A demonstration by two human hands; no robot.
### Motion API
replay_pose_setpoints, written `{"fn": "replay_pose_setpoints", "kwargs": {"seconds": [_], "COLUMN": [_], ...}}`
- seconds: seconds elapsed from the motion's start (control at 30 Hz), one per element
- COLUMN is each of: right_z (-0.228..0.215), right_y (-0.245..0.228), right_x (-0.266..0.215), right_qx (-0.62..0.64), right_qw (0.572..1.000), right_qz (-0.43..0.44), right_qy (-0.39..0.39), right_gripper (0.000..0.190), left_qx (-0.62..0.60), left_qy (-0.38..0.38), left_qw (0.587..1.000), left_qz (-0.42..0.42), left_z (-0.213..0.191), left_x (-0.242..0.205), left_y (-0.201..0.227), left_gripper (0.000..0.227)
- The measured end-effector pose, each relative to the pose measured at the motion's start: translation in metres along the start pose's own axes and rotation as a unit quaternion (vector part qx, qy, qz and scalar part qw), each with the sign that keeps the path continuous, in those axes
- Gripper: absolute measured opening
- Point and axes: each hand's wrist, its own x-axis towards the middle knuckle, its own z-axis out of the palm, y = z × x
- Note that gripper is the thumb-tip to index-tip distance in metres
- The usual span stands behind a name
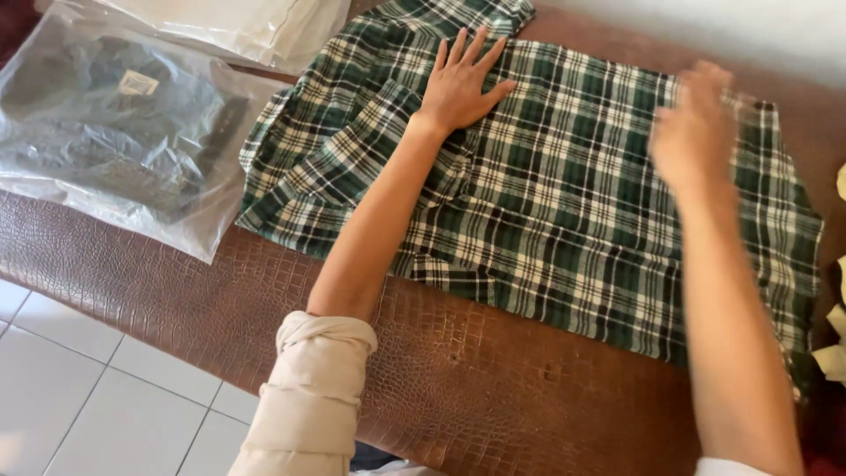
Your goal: The person is neatly folding a green plaid flannel shirt on a workbench.
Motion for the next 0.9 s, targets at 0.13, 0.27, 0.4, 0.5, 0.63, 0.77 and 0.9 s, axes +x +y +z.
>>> {"fn": "replay_pose_setpoints", "kwargs": {"seconds": [0.13, 0.27, 0.4, 0.5, 0.63, 0.77, 0.9], "right_z": [0.043, 0.108, 0.135, 0.117, 0.092, 0.072, 0.045], "right_y": [-0.089, -0.089, -0.058, -0.049, -0.029, 0.003, 0.035], "right_x": [-0.020, -0.012, -0.005, -0.006, -0.005, 0.003, 0.016], "right_qx": [-0.011, -0.013, -0.051, -0.063, -0.104, -0.107, -0.153], "right_qw": [0.987, 0.937, 0.928, 0.933, 0.941, 0.965, 0.978], "right_qz": [-0.149, -0.341, -0.348, -0.318, -0.281, -0.199, -0.098], "right_qy": [-0.055, -0.076, -0.121, -0.156, -0.157, -0.137, -0.103], "right_gripper": [0.046, 0.057, 0.059, 0.061, 0.060, 0.062, 0.063], "left_qx": [-0.022, -0.053, -0.033, -0.051, -0.048, -0.059, -0.066], "left_qy": [0.058, 0.002, -0.050, -0.028, -0.033, -0.025, -0.021], "left_qw": [0.998, 0.998, 0.998, 0.997, 0.997, 0.997, 0.997], "left_qz": [0.032, 0.016, 0.012, 0.043, 0.044, 0.043, 0.039], "left_z": [-0.030, -0.090, -0.103, -0.099, -0.094, -0.096, -0.098], "left_x": [-0.008, -0.062, -0.112, -0.127, -0.127, -0.132, -0.129], "left_y": [0.024, 0.046, 0.028, 0.014, 0.011, 0.014, 0.013], "left_gripper": [0.055, 0.049, 0.066, 0.066, 0.066, 0.065, 0.064]}}
